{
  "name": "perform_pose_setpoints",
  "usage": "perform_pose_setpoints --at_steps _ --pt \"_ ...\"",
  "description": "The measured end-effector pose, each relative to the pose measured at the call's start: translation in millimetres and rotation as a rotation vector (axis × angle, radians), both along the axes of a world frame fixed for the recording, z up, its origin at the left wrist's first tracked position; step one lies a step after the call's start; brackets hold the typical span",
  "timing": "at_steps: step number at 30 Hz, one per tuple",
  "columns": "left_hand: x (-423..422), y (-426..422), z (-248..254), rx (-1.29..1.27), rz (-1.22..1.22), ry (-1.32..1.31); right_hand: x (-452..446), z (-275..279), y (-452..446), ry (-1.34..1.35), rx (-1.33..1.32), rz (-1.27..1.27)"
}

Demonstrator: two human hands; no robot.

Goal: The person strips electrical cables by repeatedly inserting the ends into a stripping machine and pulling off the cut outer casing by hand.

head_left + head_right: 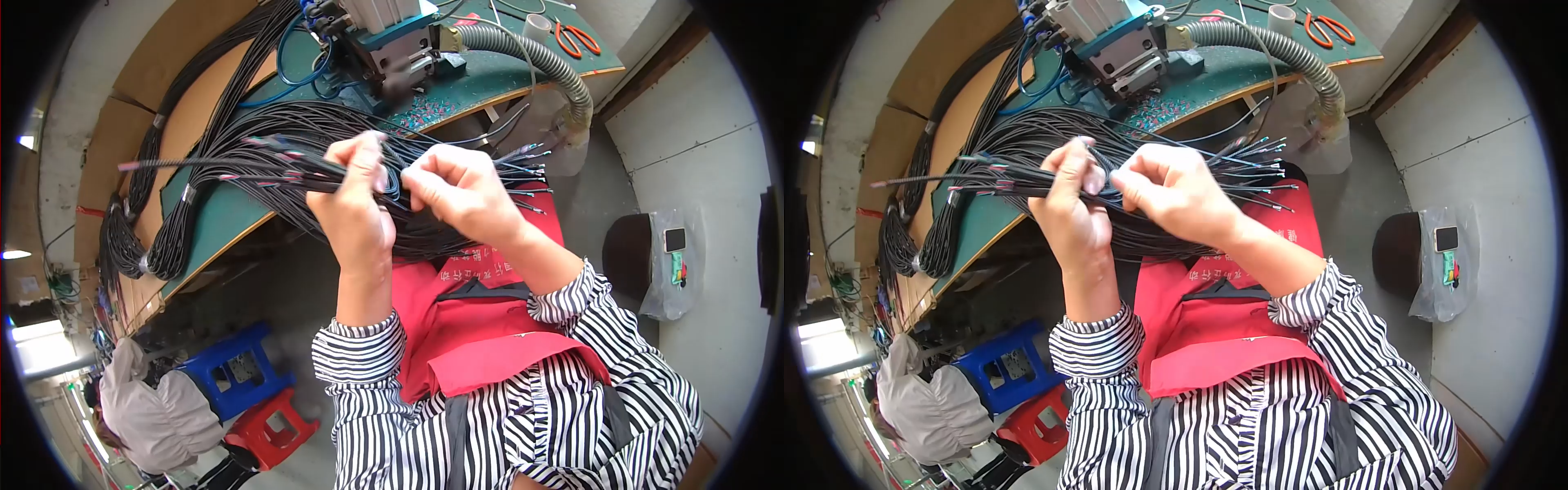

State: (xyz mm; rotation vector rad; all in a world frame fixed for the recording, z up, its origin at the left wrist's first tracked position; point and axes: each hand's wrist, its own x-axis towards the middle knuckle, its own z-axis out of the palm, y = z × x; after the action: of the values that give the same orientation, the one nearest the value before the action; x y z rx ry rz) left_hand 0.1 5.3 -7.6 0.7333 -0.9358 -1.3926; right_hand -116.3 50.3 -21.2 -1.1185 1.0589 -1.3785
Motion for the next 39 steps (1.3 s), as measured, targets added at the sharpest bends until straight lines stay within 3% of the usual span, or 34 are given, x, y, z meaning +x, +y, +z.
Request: perform_pose_setpoints --at_steps 4,14,27,30,31,33,35,39 --pt "7 -11 1 -0.030 0.025 0.191 -12 -11 -21 -0.186 0.170 -0.029" --pt "-3 -2 -11 -0.210 0.027 0.157 -31 -26 -78 -0.400 0.220 -0.133" --pt "-5 -3 -15 -0.238 0.037 0.117 -37 -33 -90 -0.391 0.244 -0.078" --pt "-6 -3 -14 -0.233 0.024 0.106 -28 -18 -80 0.255 -0.044 -0.437" --pt "-5 -3 -14 -0.235 0.004 0.102 -21 -11 -71 0.569 -0.344 -0.649" --pt "-3 -4 -14 -0.197 -0.001 0.061 -14 13 -49 0.623 -0.607 -0.537" --pt "-3 -4 -20 -0.230 -0.044 0.012 -4 24 -35 0.502 -0.707 -0.325" --pt "2 0 -16 -0.183 -0.069 -0.073 3 13 -36 0.368 -0.815 -0.379"
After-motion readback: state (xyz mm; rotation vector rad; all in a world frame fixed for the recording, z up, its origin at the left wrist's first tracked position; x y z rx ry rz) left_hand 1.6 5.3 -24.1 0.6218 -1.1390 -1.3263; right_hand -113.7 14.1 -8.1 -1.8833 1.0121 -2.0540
